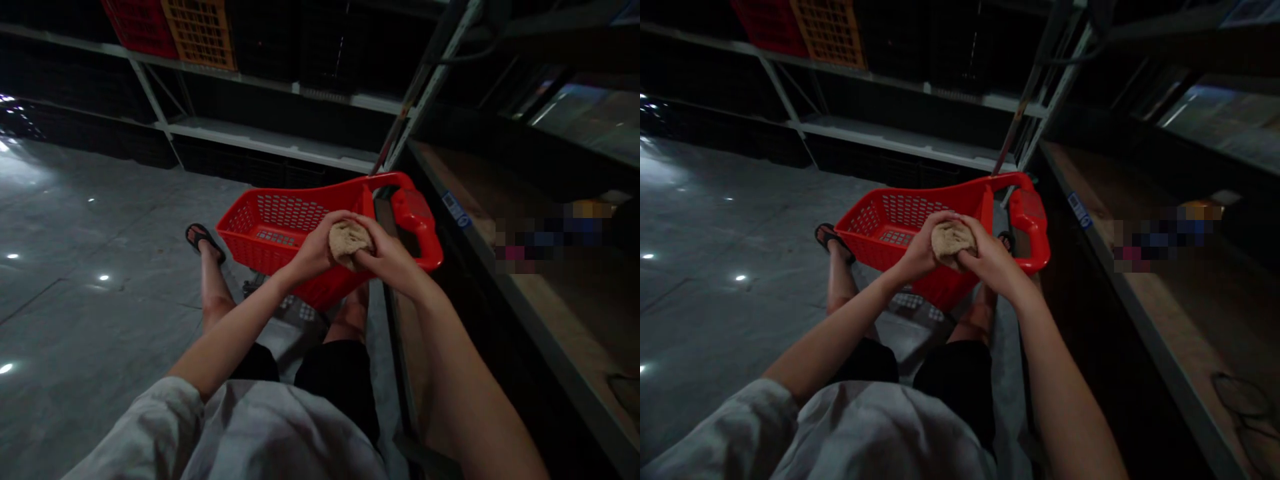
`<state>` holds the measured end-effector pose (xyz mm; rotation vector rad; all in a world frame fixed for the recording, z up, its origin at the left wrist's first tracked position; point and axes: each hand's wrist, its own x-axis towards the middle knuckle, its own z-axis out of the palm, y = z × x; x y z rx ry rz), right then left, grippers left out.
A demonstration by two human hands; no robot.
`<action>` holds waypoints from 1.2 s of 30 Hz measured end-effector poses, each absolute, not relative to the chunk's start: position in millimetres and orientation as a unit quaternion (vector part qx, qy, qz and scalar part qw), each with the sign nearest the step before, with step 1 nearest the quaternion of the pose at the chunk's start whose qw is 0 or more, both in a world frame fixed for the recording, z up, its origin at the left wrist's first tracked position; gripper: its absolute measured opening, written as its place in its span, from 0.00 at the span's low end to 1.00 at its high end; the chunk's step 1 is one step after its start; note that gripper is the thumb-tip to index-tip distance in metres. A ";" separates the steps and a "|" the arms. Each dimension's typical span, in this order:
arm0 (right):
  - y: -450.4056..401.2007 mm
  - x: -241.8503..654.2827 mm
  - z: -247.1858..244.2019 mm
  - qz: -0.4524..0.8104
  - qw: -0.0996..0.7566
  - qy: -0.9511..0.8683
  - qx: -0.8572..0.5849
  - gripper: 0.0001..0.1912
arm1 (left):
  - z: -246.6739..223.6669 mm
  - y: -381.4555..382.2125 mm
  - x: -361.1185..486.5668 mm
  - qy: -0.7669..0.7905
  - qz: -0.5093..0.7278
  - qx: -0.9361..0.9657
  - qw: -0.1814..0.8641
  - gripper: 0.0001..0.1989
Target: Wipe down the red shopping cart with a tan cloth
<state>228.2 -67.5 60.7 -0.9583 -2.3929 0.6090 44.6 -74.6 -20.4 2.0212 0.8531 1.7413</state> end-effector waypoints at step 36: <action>42.2 230.4 68.2 0.042 -0.025 -0.889 -0.455 0.14 | -37.3 -77.5 45.5 0.582 0.169 0.791 0.084 0.30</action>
